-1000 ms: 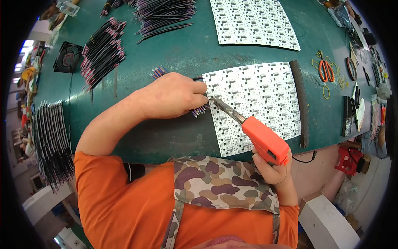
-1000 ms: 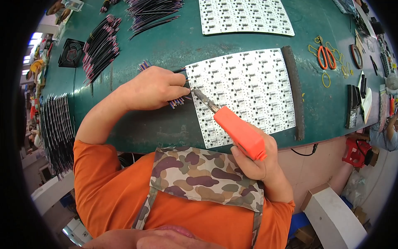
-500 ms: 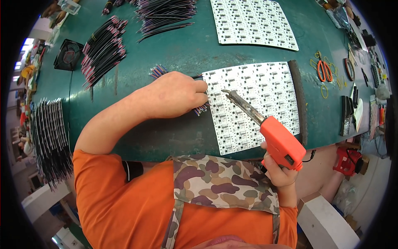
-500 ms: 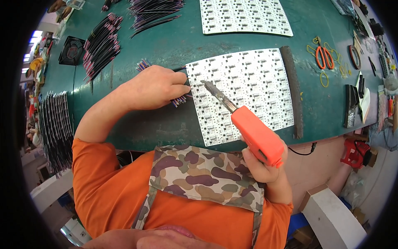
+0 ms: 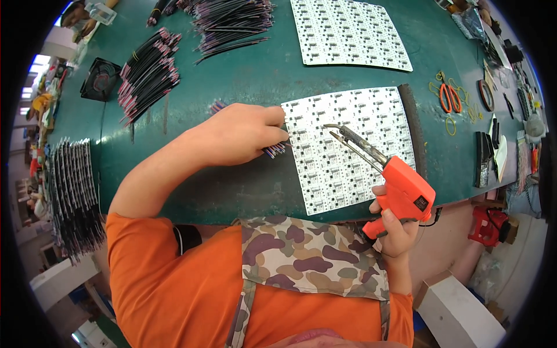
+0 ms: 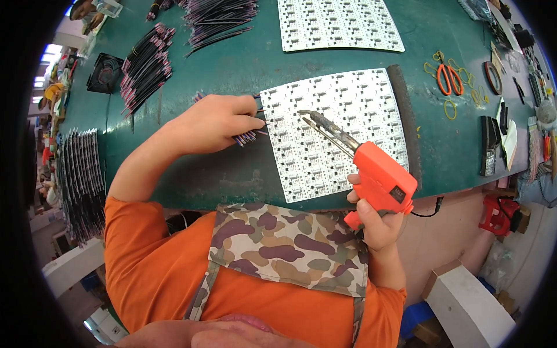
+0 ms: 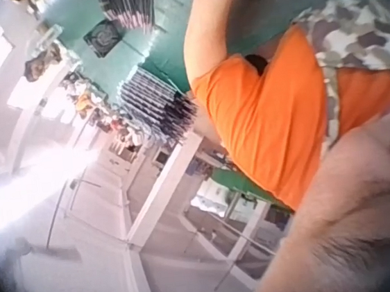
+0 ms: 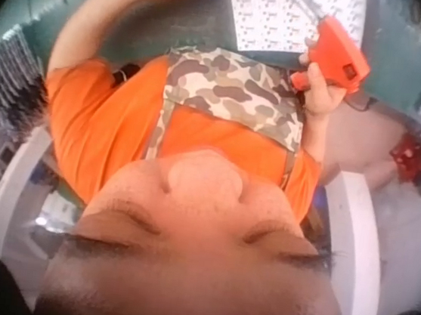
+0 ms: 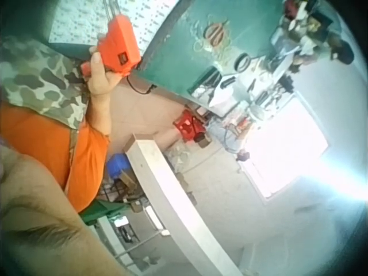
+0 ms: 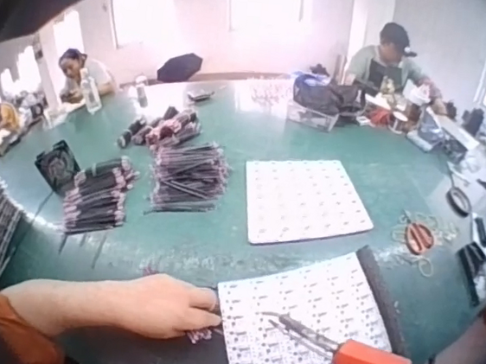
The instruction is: The person solders small black wires onto an LED PCB array at an assembly station. This is done using a soldering iron and solder wire.
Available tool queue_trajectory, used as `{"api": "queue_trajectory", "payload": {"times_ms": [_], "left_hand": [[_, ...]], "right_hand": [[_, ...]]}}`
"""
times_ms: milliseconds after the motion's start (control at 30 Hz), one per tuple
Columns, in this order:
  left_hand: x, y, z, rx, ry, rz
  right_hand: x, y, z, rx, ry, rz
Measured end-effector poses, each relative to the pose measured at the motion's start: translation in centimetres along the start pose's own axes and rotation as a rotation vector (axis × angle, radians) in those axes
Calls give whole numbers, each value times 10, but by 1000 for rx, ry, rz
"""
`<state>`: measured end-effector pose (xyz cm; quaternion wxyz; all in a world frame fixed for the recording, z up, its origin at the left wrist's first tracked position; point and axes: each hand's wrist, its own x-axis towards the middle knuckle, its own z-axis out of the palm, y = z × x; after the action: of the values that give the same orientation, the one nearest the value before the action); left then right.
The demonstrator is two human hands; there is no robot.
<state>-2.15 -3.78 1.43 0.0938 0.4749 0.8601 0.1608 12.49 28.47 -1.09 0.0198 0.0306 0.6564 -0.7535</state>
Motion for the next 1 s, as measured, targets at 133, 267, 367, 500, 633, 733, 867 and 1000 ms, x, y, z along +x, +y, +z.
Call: {"api": "queue_trajectory", "payload": {"times_ms": [133, 267, 367, 500, 633, 733, 867, 1000], "left_hand": [[-10, -5, -15, -272, 321, -192], [-25, -30, -8, -559, 750, -317], [-27, -28, -2, -727, 829, -428], [-31, -31, 4, -891, 870, -445], [-25, -33, 15, -918, 939, -378], [-24, -31, 16, -736, 912, -376], [-17, -11, 2, -147, 652, -120], [-22, 5, 9, -19, 284, -41]], "right_hand": [[8, 21, -2, 181, 51, 7], [23, 33, 9, 410, 48, -59], [29, 37, 11, 479, 61, -83], [18, 35, 7, 426, 21, -120], [11, 28, 2, 349, 8, -171], [7, 19, -1, 265, 24, -173], [6, 1, 0, 222, 49, -134], [6, -10, -12, 107, -50, 23]]}}
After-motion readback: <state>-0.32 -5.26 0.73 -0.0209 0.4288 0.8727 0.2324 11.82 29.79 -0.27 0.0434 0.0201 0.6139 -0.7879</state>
